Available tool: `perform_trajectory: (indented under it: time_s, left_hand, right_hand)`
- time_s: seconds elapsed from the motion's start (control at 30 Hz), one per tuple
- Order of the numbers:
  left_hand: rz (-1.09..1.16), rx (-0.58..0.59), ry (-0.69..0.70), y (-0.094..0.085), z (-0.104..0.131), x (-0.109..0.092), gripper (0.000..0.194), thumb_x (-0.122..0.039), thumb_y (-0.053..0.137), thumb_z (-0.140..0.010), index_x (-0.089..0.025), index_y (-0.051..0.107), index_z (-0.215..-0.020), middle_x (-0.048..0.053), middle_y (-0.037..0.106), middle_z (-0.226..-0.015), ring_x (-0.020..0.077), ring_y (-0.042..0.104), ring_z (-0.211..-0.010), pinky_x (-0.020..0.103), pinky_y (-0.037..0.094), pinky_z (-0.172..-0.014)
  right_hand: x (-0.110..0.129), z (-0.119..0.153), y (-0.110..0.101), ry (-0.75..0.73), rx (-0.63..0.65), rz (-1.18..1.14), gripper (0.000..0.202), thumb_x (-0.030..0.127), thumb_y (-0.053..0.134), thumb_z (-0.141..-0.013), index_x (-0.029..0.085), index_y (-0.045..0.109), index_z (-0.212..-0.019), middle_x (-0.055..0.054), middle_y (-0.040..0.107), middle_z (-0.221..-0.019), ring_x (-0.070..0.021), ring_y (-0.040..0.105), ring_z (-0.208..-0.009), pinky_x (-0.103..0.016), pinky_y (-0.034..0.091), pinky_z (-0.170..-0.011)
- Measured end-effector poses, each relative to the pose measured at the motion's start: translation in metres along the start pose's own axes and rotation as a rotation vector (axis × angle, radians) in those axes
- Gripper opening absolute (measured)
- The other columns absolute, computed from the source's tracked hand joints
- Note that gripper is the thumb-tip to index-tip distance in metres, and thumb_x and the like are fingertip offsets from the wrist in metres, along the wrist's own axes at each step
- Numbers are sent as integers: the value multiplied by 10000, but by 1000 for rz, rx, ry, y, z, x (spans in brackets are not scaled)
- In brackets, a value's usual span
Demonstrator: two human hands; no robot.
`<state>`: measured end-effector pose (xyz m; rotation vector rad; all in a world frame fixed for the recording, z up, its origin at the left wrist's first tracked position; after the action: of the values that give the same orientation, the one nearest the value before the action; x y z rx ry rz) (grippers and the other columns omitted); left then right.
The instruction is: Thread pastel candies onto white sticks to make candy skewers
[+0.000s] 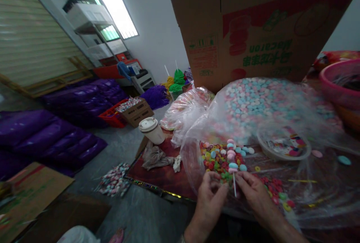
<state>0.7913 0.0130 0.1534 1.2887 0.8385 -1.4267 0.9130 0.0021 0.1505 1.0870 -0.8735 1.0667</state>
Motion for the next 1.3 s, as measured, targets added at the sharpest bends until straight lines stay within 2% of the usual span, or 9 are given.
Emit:
perform_trajectory:
  time_s: [0.13, 0.3, 0.43, 0.53, 0.73, 0.87, 0.97, 1.1, 1.3]
  left_hand:
    - [184, 55, -59, 10, -8, -3, 421, -395, 697, -723, -153, 512, -1013, 33, 618, -854, 130, 573, -743, 215, 443, -659]
    - [199, 81, -169, 25, -12, 19, 443, -516, 608, -748, -127, 566, -957, -25, 542, -603, 95, 490, -474, 206, 401, -458]
    - [153, -69, -168, 13, -13, 28, 439, -525, 643, -699, -133, 544, -871, 7, 584, -722, 109, 550, -553, 219, 446, -508]
    - [63, -167, -179, 2, -15, 28, 441, -540, 629, -699, -134, 529, -838, -34, 518, -581, 81, 458, -450, 177, 347, -405]
    - [22, -118, -231, -3, -13, 28, 486, -557, 646, -678, -97, 596, -830, 24, 579, -683, 98, 507, -534, 191, 377, -459]
    - [122, 176, -295, 24, -10, 27, 494, -587, 588, -728, -96, 606, -775, 35, 591, -645, 122, 566, -582, 210, 431, -546]
    - [259, 338, -321, 48, -7, 25, 535, -647, 515, -736, -119, 542, -656, -21, 470, -436, 117, 495, -400, 211, 387, -427]
    - [264, 176, -345, 51, -6, 19, 430, -554, 603, -678, -133, 517, -671, -34, 477, -464, 75, 400, -322, 176, 271, -324]
    - [336, 118, -351, 38, -7, -1, 276, -351, 627, -631, -80, 609, -676, 30, 564, -574, 113, 530, -496, 198, 385, -479]
  right_hand:
    - [-1, -1, 4, -60, -14, 86, 416, 599, 548, -746, 195, 488, -667, 42, 495, -543, -101, 433, -437, -207, 347, -422]
    - [-27, 0, -5, -19, -87, 211, 379, 577, 453, -786, 201, 492, -775, 44, 476, -508, -140, 458, -430, -238, 368, -413]
    - [-22, -1, -18, -168, -122, 769, 303, 442, 394, -833, 200, 526, -709, -31, 590, -640, -175, 555, -596, -260, 397, -541]
    - [-18, -13, -20, -137, -108, 942, 274, 384, 458, -802, 198, 550, -623, -46, 583, -575, -183, 538, -552, -269, 339, -514]
    - [-18, -27, -28, -61, -54, 882, 272, 333, 486, -746, 198, 468, -512, -26, 531, -480, -144, 492, -466, -240, 291, -451]
    - [-23, -4, -24, 20, 13, 712, 442, 508, 224, -857, 205, 449, -628, 14, 493, -427, -108, 398, -317, -211, 282, -342]
    - [-28, 14, -11, 53, 58, 457, 512, 630, 242, -835, 181, 488, -819, 45, 482, -441, -94, 364, -278, -193, 253, -291]
    - [-25, 22, 2, -44, 102, 354, 542, 656, 322, -832, 155, 509, -926, 61, 449, -430, -88, 356, -291, -187, 249, -292]
    - [-21, 25, 10, -147, 129, 413, 476, 583, 329, -882, 179, 500, -696, 49, 421, -418, -90, 382, -349, -203, 284, -363]
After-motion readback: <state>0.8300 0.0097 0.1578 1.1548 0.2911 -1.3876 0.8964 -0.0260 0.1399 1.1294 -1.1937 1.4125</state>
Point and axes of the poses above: each hand's wrist, its own z-axis away from the middle knuckle, its own y-axis out of the palm, x = y × z, the point moved 5 cm from there along -z, towards the middle knuckle
